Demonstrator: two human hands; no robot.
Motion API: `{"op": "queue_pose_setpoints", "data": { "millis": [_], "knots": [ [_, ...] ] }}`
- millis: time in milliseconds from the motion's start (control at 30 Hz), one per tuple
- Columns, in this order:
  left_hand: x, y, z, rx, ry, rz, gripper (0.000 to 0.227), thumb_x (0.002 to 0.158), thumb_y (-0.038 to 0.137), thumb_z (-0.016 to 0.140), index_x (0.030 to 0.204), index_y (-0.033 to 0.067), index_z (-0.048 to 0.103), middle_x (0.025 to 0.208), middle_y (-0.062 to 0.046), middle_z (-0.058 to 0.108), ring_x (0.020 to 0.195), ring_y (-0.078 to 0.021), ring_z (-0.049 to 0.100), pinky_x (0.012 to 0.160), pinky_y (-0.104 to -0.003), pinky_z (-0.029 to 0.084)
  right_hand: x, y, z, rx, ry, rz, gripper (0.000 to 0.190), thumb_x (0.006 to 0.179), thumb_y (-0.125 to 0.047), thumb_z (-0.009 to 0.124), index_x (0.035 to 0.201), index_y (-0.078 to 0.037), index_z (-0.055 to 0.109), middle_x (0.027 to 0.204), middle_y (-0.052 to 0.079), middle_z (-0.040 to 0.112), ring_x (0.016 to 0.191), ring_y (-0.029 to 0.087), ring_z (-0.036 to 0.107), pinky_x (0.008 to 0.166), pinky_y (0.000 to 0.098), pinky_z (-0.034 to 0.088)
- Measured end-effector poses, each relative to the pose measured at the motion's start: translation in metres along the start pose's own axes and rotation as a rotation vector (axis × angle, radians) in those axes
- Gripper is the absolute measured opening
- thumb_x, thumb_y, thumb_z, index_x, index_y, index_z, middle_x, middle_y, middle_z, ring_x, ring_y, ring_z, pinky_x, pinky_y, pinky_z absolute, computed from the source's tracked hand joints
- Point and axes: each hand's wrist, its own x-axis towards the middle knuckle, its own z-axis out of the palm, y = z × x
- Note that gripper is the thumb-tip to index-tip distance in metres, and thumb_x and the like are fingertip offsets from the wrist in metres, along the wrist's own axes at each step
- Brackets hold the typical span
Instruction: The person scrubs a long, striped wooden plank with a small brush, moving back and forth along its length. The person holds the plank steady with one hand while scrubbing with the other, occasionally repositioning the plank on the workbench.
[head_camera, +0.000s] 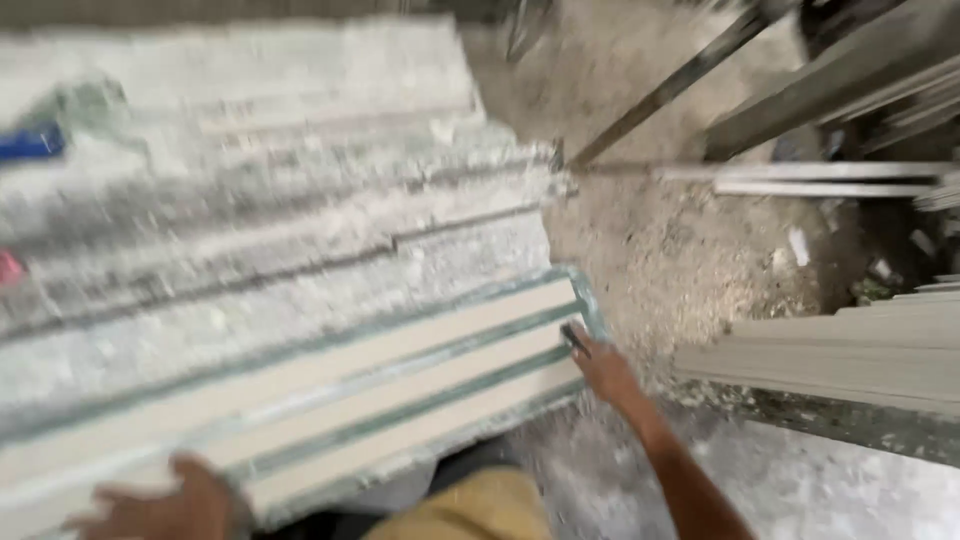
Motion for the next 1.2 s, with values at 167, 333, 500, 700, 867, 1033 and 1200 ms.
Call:
{"op": "queue_pose_setpoints", "data": {
  "millis": [167, 333, 500, 700, 867, 1033, 1200],
  "knots": [
    [-0.058, 0.092, 0.016, 0.07, -0.029, -0.29, 0.086, 0.111, 0.052, 0.039, 0.169, 0.0043, -0.002, 0.166, -0.017, -0.021, 0.151, -0.0385, -0.022, 0.12, -0.068, -0.014, 0.039, 0.034, -0.051, -0.393, -0.011, -0.518, 0.049, 0.101, -0.04, 0.039, 0.149, -0.031, 0.046, 0.157, -0.015, 0.046, 0.122, 0.029, 0.059, 0.1, 0.0427, 0.055],
    [-0.064, 0.1, 0.024, 0.128, 0.077, -0.152, 0.087, 0.105, 0.056, 0.031, 0.167, 0.001, 0.005, 0.168, -0.023, -0.01, 0.151, -0.0434, -0.015, 0.12, -0.071, -0.009, 0.067, -0.021, -0.086, -0.759, -0.199, -0.574, 0.053, 0.102, -0.058, 0.028, 0.154, -0.05, 0.034, 0.131, 0.006, 0.06, 0.099, 0.026, 0.069, 0.067, 0.0337, 0.063],
    [-0.065, 0.092, 0.025, 0.072, 0.106, -0.099, 0.086, 0.107, 0.047, 0.042, 0.169, -0.004, 0.011, 0.166, -0.024, -0.01, 0.148, -0.0457, -0.016, 0.118, -0.072, -0.006, 0.05, -0.126, -0.065, -0.806, -0.27, -0.96, 0.051, 0.104, -0.047, 0.033, 0.153, -0.034, 0.038, 0.134, 0.004, 0.049, 0.081, 0.023, 0.064, 0.043, 0.0293, 0.049],
    [-0.066, 0.072, 0.017, 0.024, 0.124, 0.028, 0.088, 0.102, 0.056, 0.035, 0.167, -0.0012, 0.02, 0.168, -0.026, -0.002, 0.148, -0.0489, -0.013, 0.109, -0.08, -0.006, 0.028, -0.199, -0.027, -0.812, -0.281, -1.069, 0.054, 0.105, -0.048, 0.037, 0.155, -0.03, 0.04, 0.095, 0.017, 0.061, 0.046, 0.022, 0.05, 0.038, 0.0341, 0.044],
    [-0.057, 0.04, 0.024, -0.02, 0.123, 0.138, 0.089, 0.099, 0.064, 0.028, 0.168, 0.0066, 0.023, 0.171, -0.019, -0.002, 0.153, -0.0438, -0.012, 0.11, -0.077, -0.012, 0.055, -0.103, -0.077, -0.818, -0.168, -1.028, 0.054, 0.101, -0.047, 0.048, 0.152, -0.03, 0.044, 0.105, 0.009, 0.067, 0.066, 0.031, 0.067, 0.055, 0.0415, 0.055],
    [-0.054, 0.027, 0.051, 0.002, 0.353, 0.21, 0.08, 0.099, 0.056, 0.047, 0.162, 0.0069, 0.046, 0.171, -0.023, 0.021, 0.154, -0.0493, 0.003, 0.109, -0.082, -0.001, 0.023, -0.177, -0.039, -0.968, -0.178, -1.039, 0.048, 0.102, -0.051, 0.042, 0.148, -0.039, 0.048, 0.098, 0.02, 0.066, 0.08, 0.049, 0.073, 0.069, 0.0585, 0.062],
    [-0.055, 0.025, 0.058, 0.006, 0.288, 0.151, 0.079, 0.1, 0.062, 0.036, 0.165, 0.0161, 0.037, 0.174, -0.017, 0.016, 0.158, -0.0449, 0.0, 0.114, -0.079, -0.005, -0.007, -0.27, 0.008, -0.983, -0.116, -1.227, 0.047, 0.103, -0.05, 0.042, 0.148, -0.041, 0.047, 0.096, 0.017, 0.065, 0.078, 0.049, 0.073, 0.063, 0.0583, 0.06]
  ]
}}
